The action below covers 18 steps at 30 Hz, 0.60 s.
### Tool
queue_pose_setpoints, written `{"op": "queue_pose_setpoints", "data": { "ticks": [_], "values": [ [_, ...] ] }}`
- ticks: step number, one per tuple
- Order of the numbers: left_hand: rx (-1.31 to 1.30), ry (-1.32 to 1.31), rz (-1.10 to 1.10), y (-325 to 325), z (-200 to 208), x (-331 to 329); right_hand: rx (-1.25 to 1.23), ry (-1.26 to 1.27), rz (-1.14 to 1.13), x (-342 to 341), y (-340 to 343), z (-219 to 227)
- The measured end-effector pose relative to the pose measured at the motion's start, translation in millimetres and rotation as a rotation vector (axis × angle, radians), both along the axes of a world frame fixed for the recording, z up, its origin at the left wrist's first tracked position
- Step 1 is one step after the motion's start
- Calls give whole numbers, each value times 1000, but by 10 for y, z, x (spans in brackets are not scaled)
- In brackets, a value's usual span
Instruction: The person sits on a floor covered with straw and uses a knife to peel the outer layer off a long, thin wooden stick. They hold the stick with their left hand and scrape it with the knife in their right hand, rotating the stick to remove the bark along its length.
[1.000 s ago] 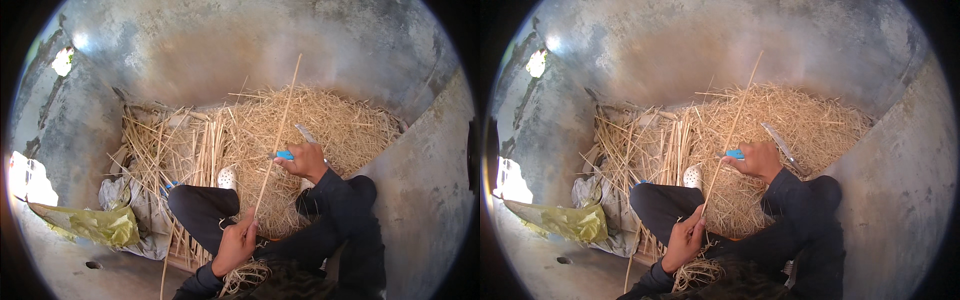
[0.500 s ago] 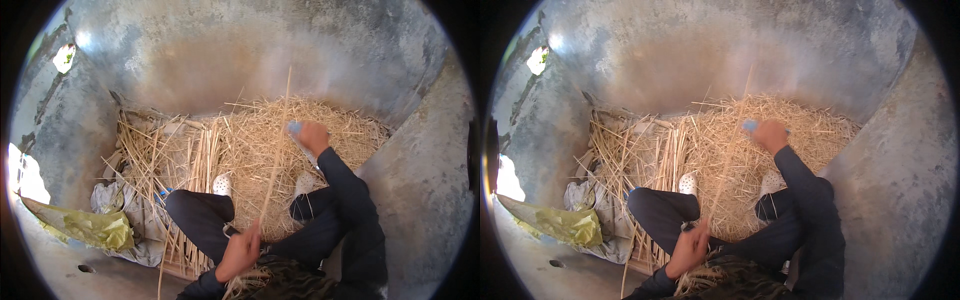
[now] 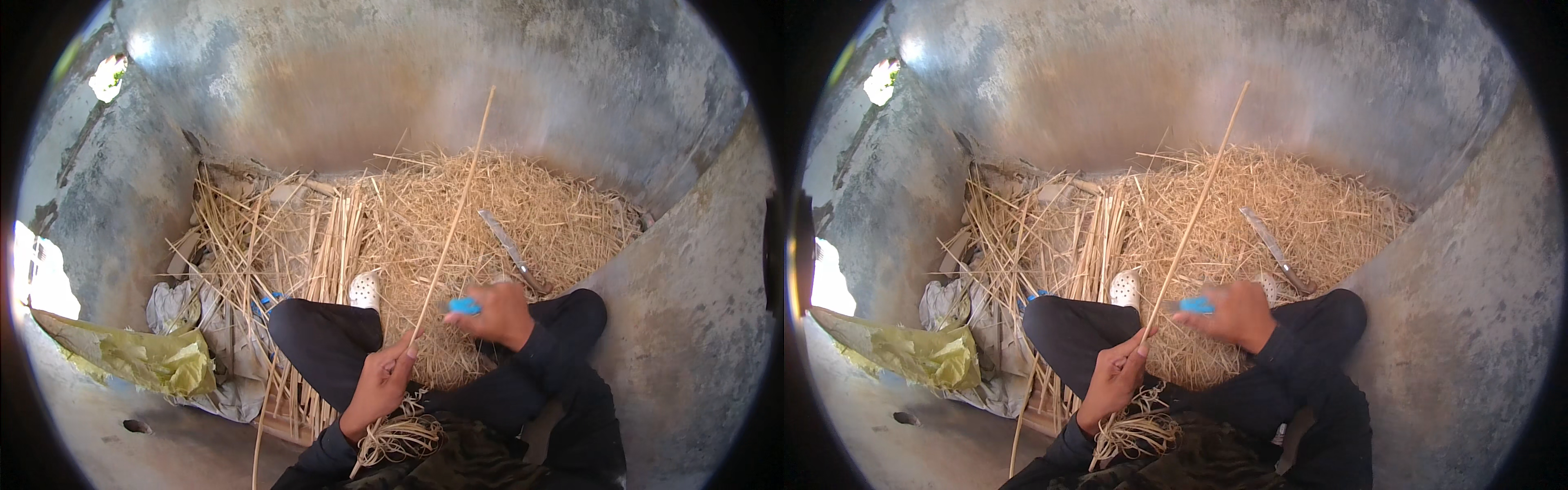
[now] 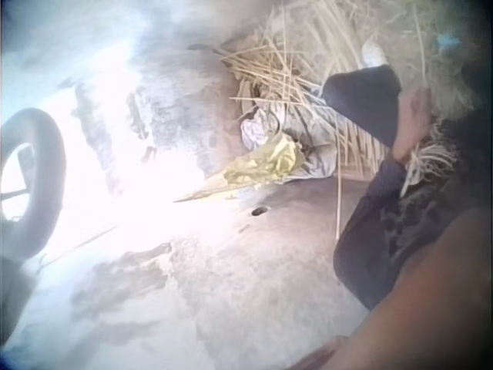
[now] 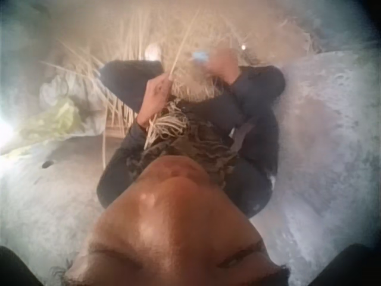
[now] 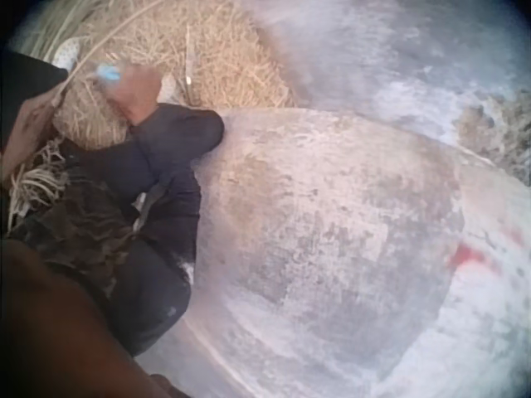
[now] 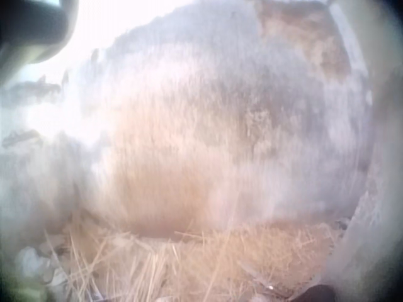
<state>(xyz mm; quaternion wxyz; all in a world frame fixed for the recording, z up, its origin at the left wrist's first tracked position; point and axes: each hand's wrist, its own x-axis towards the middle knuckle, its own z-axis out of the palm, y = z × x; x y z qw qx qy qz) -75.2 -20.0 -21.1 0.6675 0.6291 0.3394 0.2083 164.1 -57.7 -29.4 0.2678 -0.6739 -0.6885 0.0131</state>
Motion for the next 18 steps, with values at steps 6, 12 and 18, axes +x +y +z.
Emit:
{"op": "queue_pose_setpoints", "data": {
  "ticks": [6,12,18],
  "values": [
    [1,2,4,-166,140,-27,1,-232,-288,289,371,113],
    [90,26,33,-116,95,-85,-28,-196,32,-139,124,39],
    [-116,-73,7,-123,169,-68,97,-198,-68,6,335,62]
  ]
}}
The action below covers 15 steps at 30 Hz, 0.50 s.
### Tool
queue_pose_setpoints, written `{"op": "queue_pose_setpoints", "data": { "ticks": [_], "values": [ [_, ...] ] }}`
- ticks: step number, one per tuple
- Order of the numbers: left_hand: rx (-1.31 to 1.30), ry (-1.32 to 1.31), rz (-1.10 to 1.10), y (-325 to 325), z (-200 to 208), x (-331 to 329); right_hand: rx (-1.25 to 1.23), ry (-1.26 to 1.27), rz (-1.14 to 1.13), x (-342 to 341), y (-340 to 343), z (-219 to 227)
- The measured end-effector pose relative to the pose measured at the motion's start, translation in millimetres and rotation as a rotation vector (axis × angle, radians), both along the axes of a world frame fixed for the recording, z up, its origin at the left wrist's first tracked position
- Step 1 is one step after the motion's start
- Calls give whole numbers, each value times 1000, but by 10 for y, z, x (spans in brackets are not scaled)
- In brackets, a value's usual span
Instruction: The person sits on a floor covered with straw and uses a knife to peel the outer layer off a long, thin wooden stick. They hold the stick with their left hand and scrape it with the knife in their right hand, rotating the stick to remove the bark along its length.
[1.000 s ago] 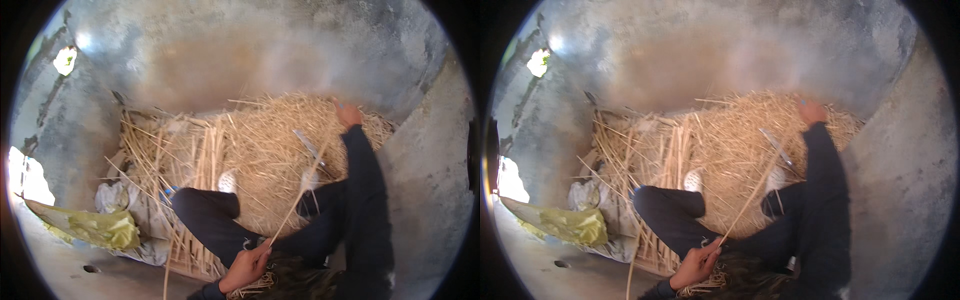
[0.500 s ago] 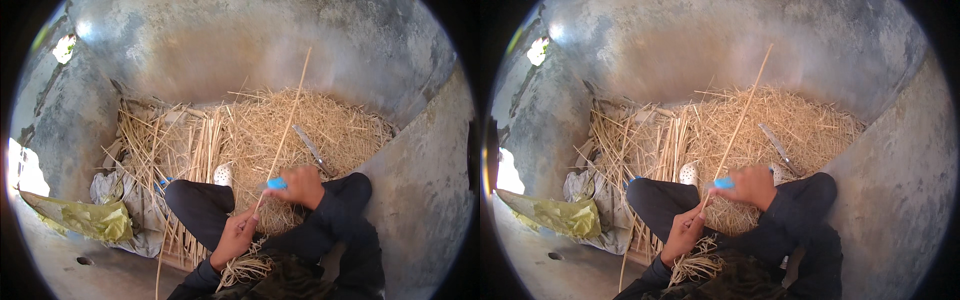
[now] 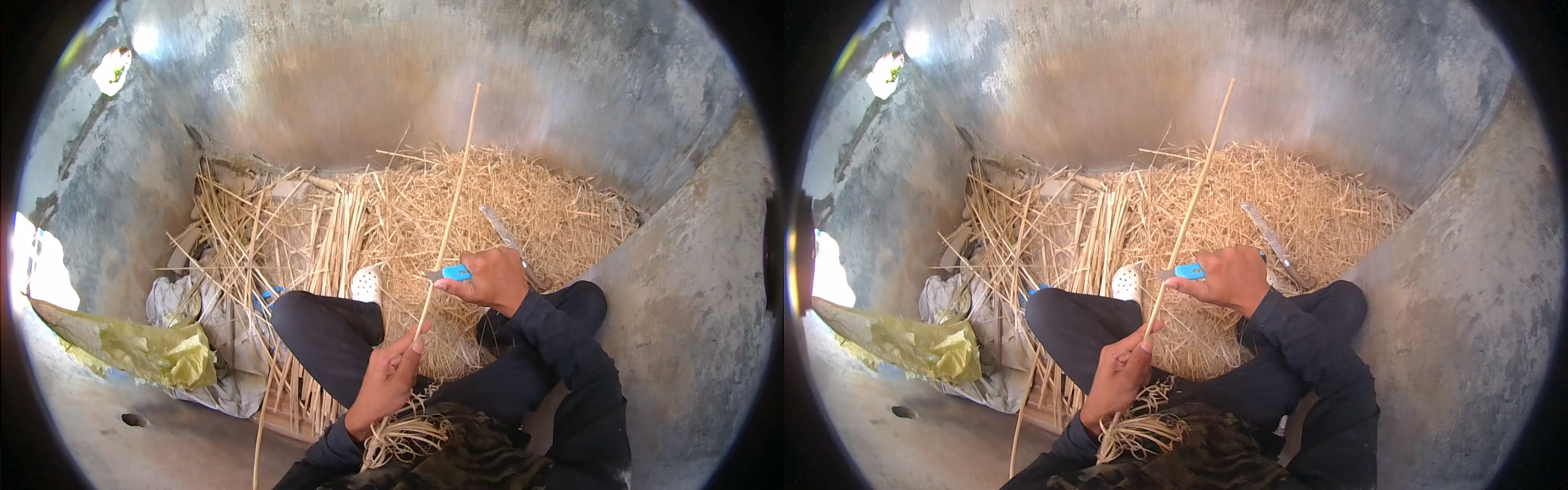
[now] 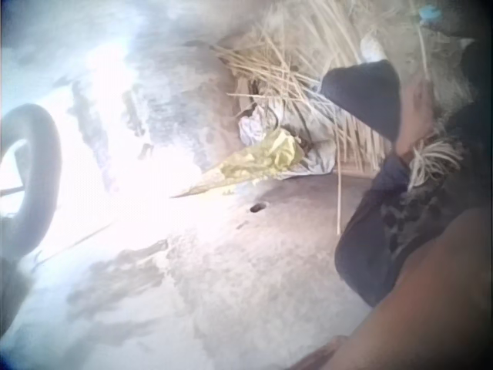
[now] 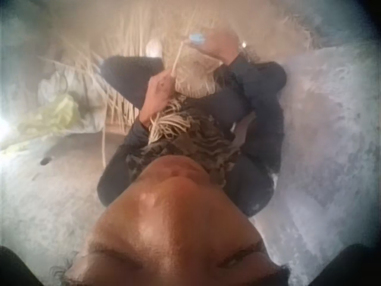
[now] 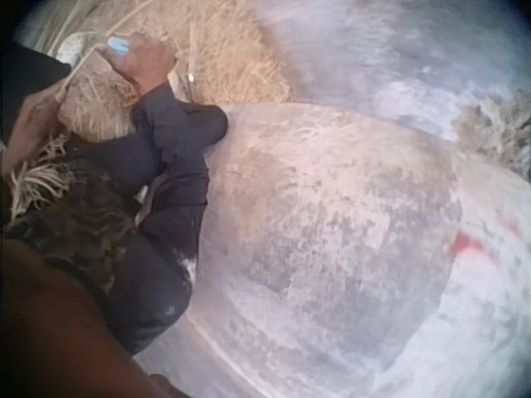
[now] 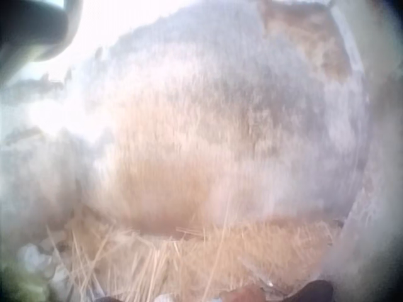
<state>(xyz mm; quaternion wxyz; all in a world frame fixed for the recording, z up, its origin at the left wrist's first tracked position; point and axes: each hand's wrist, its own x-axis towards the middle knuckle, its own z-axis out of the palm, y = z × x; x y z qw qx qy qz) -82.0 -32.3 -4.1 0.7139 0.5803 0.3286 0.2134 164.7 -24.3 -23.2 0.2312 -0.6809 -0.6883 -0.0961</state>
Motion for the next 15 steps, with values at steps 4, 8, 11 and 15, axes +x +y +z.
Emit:
{"op": "queue_pose_setpoints", "data": {
  "ticks": [4,8,11,15],
  "values": [
    [-57,-3,7,-73,-5,-8,56,-24,-48,345,220,-96],
    [-30,-15,-5,-50,-3,3,104,-136,-33,418,323,-82],
    [-43,-32,-10,-5,-70,-19,188,-185,-30,728,526,-188],
    [40,24,-87,-68,-138,-37,-141,-263,-336,1097,745,-252]
  ]
}}
